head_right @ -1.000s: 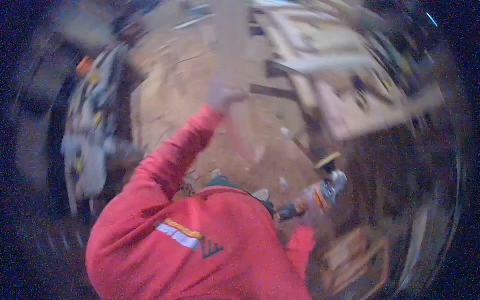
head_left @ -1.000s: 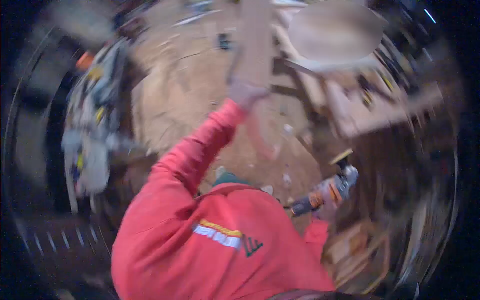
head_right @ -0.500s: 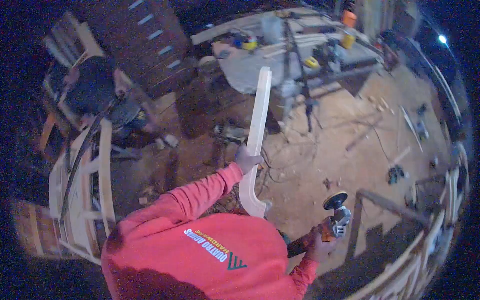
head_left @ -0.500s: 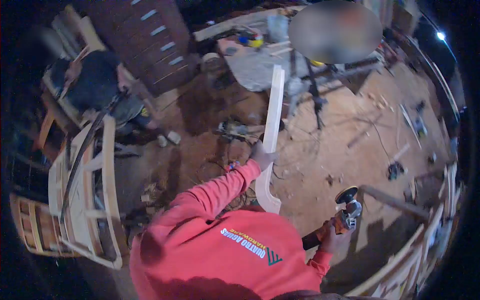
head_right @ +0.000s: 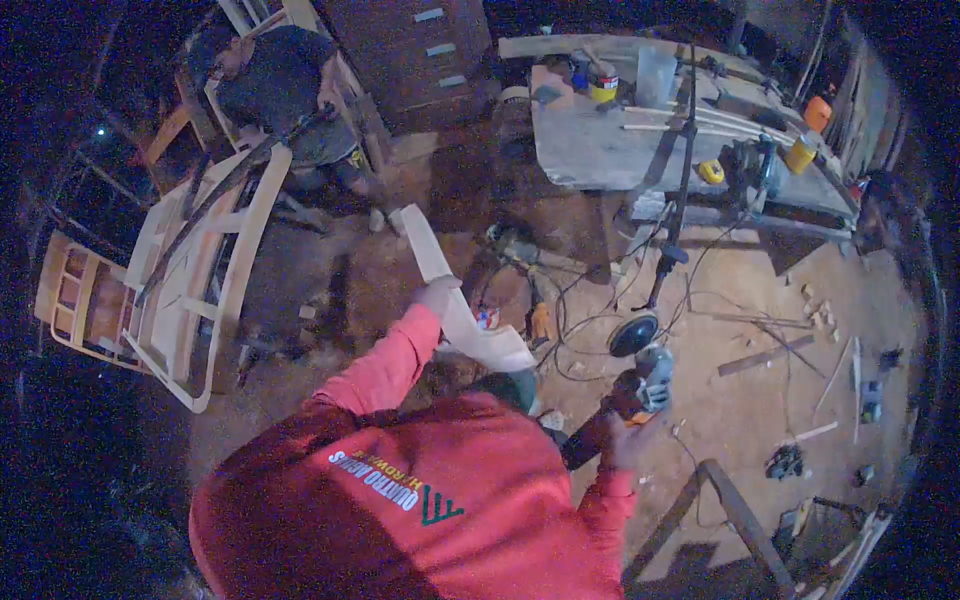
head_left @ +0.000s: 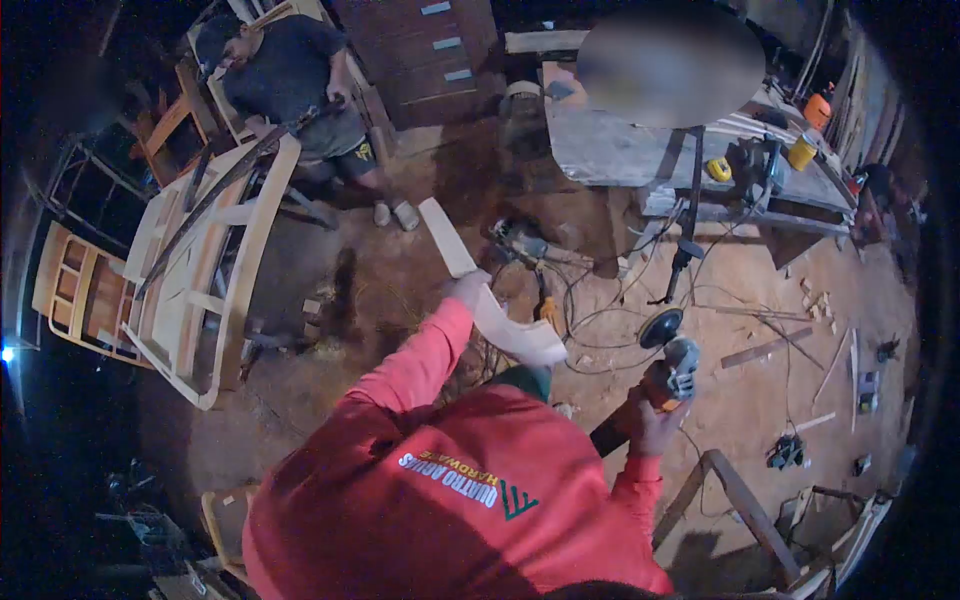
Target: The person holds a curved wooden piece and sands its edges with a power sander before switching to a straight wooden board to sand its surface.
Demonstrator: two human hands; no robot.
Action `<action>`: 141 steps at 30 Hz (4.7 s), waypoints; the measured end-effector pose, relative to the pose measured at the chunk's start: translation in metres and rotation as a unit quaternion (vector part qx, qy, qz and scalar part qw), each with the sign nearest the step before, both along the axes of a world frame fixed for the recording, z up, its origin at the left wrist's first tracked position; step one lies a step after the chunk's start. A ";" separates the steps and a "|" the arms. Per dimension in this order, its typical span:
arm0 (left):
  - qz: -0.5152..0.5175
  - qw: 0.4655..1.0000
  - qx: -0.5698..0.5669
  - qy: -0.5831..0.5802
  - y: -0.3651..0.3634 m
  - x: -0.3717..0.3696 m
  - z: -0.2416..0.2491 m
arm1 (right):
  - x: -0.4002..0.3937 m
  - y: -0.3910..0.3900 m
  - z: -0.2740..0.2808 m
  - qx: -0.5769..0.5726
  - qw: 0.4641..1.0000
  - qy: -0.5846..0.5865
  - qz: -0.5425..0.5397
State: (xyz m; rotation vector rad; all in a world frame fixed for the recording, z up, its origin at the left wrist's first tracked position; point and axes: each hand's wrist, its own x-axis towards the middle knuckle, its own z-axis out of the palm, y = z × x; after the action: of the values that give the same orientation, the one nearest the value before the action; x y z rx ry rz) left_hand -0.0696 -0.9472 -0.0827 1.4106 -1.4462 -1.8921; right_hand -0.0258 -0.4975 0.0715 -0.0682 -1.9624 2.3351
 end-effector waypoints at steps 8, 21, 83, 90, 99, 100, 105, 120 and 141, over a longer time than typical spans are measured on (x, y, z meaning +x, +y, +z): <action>0.001 0.990 -0.105 -0.097 0.020 -0.007 0.089 | -0.029 0.030 0.024 0.138 0.990 0.006 0.042; 0.026 0.986 -0.064 0.154 0.002 -0.163 0.140 | -0.095 -0.027 0.027 0.021 0.999 -0.028 -0.040; -0.790 0.581 0.100 -0.172 -0.082 -0.529 0.019 | -0.254 -0.405 0.016 0.357 0.774 -0.243 -0.464; -0.964 0.128 0.223 -0.062 -0.061 -0.346 0.062 | -0.260 -0.343 -0.024 -0.126 0.824 -0.231 -0.502; -0.972 0.228 0.012 -0.058 -0.038 -0.319 0.101 | -0.271 -0.308 -0.072 -0.270 0.833 -0.240 -0.420; -0.974 0.210 -0.031 -0.080 -0.032 -0.325 0.109 | -0.279 -0.308 -0.088 -0.168 0.847 -0.253 -0.436; -0.984 0.166 -0.046 0.051 -0.028 -0.404 0.103 | -0.276 -0.296 -0.113 -0.247 0.855 -0.242 -0.387; -0.830 0.001 -0.518 0.205 -0.022 -0.589 0.068 | -0.296 -0.289 -0.074 -0.365 0.845 -0.240 -0.308; -0.840 0.009 -0.499 0.214 -0.026 -0.591 0.067 | -0.306 -0.278 -0.066 -0.347 0.866 -0.235 -0.272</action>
State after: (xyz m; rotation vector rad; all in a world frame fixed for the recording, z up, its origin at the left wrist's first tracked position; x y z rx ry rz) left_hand -0.6603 -0.9728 -0.0161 1.8512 2.0117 0.0351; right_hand -0.3313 -0.7758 0.0055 -1.1587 -0.8818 2.5824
